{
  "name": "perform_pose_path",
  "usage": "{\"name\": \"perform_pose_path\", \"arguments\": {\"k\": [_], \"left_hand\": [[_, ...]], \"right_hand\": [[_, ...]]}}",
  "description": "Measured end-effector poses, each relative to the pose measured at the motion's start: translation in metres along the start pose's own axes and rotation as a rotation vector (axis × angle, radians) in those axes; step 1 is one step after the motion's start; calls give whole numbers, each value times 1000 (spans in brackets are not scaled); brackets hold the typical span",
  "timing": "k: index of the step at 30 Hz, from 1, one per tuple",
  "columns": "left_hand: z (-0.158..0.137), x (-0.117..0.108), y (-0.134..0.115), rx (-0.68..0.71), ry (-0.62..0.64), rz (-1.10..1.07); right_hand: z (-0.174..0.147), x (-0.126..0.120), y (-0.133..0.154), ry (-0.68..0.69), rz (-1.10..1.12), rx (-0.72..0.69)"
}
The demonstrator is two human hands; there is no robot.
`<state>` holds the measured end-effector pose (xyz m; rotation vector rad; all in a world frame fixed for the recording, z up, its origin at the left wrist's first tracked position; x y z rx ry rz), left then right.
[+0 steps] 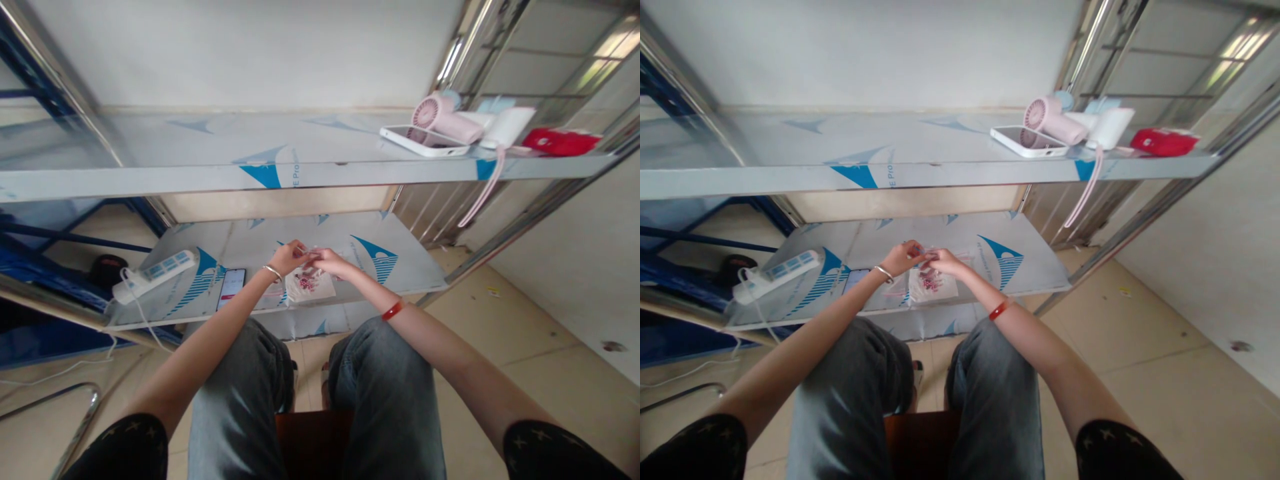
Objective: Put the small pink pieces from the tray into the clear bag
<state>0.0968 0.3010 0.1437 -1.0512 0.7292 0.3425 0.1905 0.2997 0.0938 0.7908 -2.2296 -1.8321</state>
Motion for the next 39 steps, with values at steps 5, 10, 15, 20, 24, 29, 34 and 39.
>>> {"name": "perform_pose_path", "arguments": {"k": [5, 10, 15, 20, 24, 29, 34, 39], "left_hand": [[0, -2, 4, 55, -11, -215], [-2, 0, 23, 4, 7, -296], [-3, 7, 39, -26, 58, -287], [-3, 7, 42, -67, 48, -343], [-7, 5, 34, -91, 16, -429], [-9, 3, 33, -156, -58, -447], [-5, 6, 43, -195, -110, -490], [-2, 6, 52, -185, -124, -490]], "right_hand": [[-5, -7, -4, 31, 20, 35], [-3, -27, 3, -90, 31, -63], [-3, -43, 1, -176, -13, -62], [-6, -44, 0, -206, -48, -23], [-6, -47, -1, -234, -14, -19], [-5, -55, -3, -278, 22, -9], [-6, -60, -3, -295, 14, 10], [-5, -63, -4, -330, -18, 6]]}}
Point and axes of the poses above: each hand's wrist, its own z-axis towards the middle knuckle, its own x-axis out of the palm, y = z × x, the point moved 10 cm from there along z, towards the middle knuckle, and after that the axes turned 10 degrees about x, right-handed, at the moved point
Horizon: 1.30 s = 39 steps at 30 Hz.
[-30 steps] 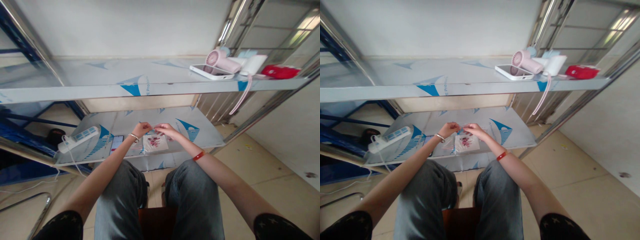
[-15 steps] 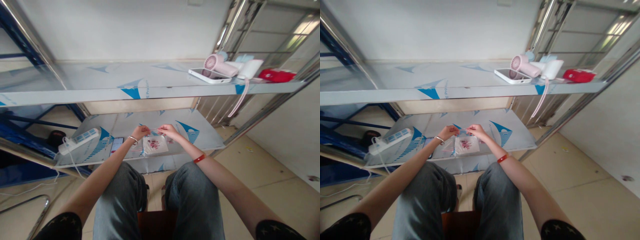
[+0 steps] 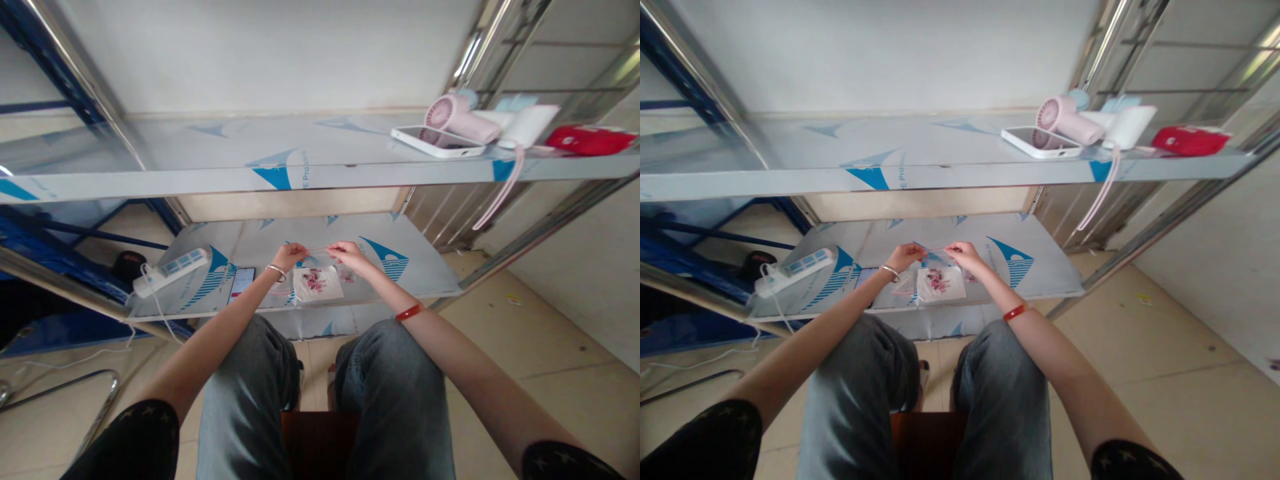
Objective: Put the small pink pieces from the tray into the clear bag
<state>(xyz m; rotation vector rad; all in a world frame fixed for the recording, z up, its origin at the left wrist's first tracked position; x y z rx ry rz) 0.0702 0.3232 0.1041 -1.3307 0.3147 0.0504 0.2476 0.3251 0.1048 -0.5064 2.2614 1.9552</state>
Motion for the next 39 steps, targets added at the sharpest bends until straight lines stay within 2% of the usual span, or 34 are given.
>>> {"name": "perform_pose_path", "arguments": {"k": [5, 15, 21, 26, 32, 39], "left_hand": [[0, -5, 1, 6, -31, 39], [0, -7, -3, 27, -14, 114], [-1, 7, 2, 31, 73, 99], [-1, 16, 5, 64, 134, 172], [-2, 16, -1, 105, 148, 245], [-4, 16, -3, 89, 139, 209]], "right_hand": [[1, 2, 4, -7, -37, -41], [-1, 4, 7, 2, -60, -57], [-6, 14, 11, 77, -67, -93], [-11, 24, 17, 112, -110, -141], [-9, 26, 16, 86, -144, -145], [-13, 30, 18, 114, -129, -141]]}}
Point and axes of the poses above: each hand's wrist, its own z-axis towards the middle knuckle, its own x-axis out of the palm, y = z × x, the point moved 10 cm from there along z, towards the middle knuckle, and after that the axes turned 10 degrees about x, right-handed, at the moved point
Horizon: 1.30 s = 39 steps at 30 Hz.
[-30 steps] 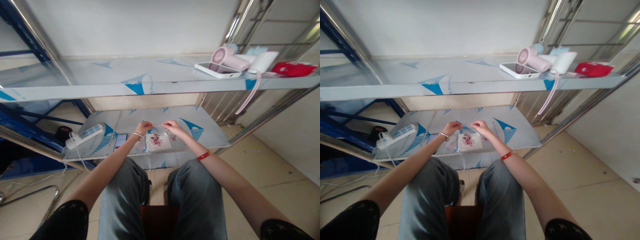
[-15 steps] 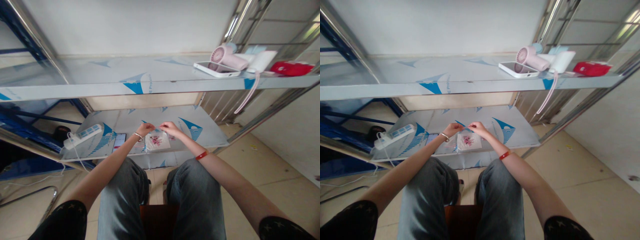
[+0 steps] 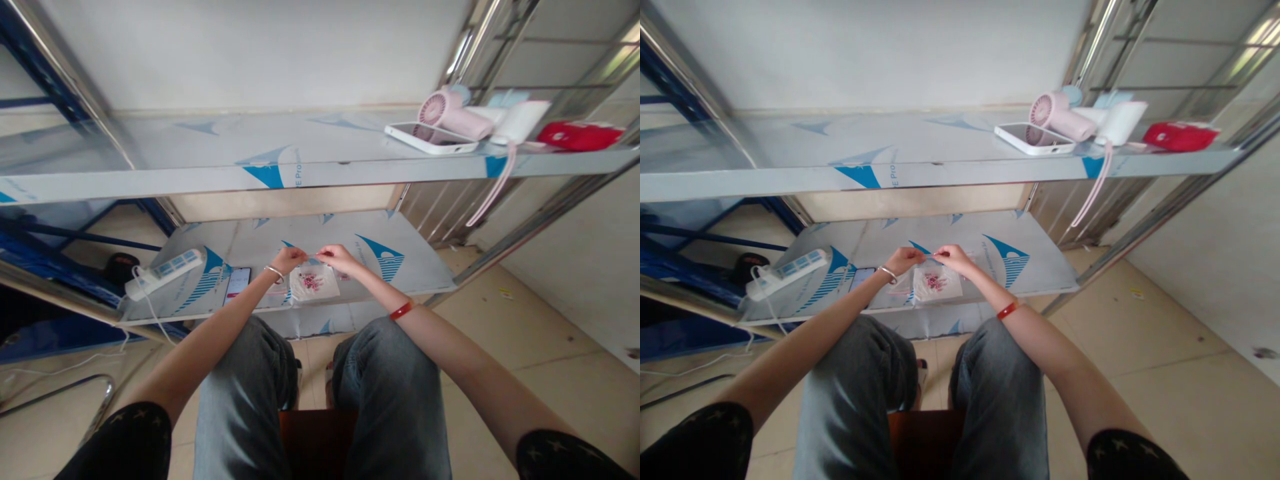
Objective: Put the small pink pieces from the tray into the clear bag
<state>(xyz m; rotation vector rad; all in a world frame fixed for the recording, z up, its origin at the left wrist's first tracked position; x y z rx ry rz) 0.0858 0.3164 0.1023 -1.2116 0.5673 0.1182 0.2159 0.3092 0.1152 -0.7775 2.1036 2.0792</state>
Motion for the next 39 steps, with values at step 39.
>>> {"name": "perform_pose_path", "arguments": {"k": [39], "left_hand": [[-6, 16, 4, -35, 269, 391]], "right_hand": [[1, 14, -11, 58, -264, -11]]}}
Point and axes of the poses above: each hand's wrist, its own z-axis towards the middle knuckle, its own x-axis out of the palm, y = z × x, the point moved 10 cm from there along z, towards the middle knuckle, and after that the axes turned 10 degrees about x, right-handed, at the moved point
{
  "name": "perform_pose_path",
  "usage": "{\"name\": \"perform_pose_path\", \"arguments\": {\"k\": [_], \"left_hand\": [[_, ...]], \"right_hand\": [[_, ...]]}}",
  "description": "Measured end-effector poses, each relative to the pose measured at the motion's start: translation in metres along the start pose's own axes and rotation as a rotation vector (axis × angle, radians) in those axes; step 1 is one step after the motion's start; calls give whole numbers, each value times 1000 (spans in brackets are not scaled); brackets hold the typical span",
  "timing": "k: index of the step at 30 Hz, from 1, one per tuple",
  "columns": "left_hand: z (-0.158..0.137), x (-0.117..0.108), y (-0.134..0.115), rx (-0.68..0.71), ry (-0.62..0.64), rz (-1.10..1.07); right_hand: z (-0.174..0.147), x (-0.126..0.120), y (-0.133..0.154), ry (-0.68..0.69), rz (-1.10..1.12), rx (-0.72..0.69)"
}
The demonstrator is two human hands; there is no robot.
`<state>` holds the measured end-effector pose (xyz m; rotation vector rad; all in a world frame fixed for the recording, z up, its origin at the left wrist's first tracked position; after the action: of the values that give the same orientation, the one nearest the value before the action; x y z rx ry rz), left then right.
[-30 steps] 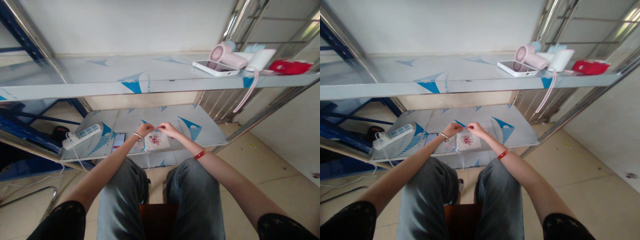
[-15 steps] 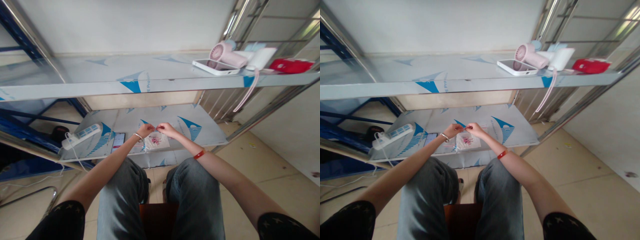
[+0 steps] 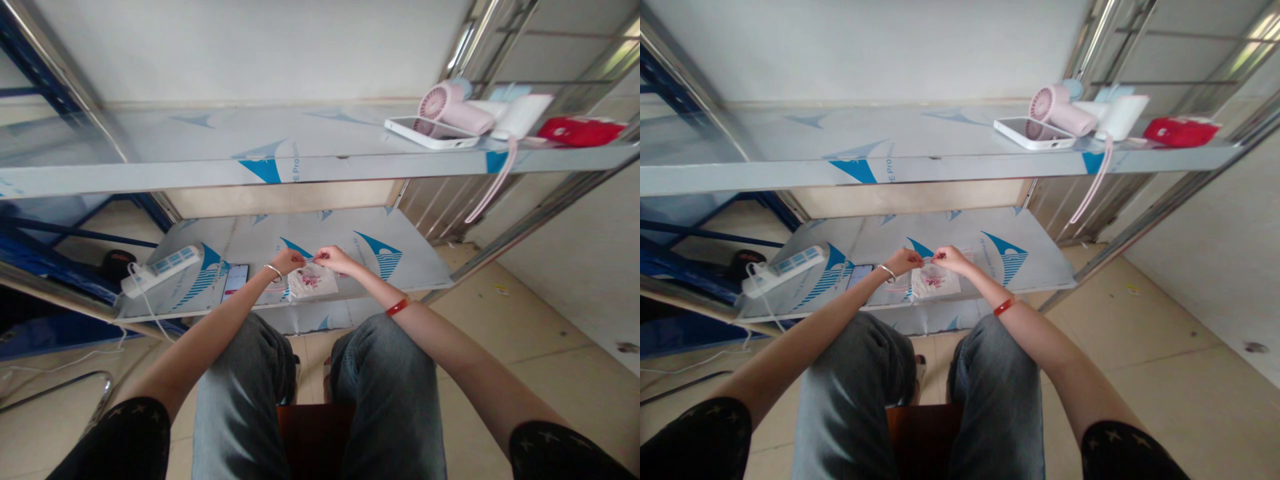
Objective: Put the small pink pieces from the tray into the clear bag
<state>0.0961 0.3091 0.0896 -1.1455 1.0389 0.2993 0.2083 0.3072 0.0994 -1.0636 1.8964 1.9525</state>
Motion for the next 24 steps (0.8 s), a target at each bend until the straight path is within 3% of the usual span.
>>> {"name": "perform_pose_path", "arguments": {"k": [5, 14, 24], "left_hand": [[0, 6, -12, 13, 57, 124], [-6, 20, -44, 79, 236, 595], [-4, 31, -55, 144, 268, 742]], "right_hand": [[2, 17, -1, 50, -179, -35], [-8, 37, 4, 143, -550, -10], [-7, 43, -1, 170, -592, 1]]}}
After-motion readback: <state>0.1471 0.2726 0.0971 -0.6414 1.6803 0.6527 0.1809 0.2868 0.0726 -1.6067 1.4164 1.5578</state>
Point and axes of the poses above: each hand's wrist, its own z-axis towards the middle knuckle, its own x-axis out of the palm, y = z × x, the point moved 10 cm from there along z, towards the middle knuckle, and after that the axes turned 10 degrees about x, right-handed, at the moved point
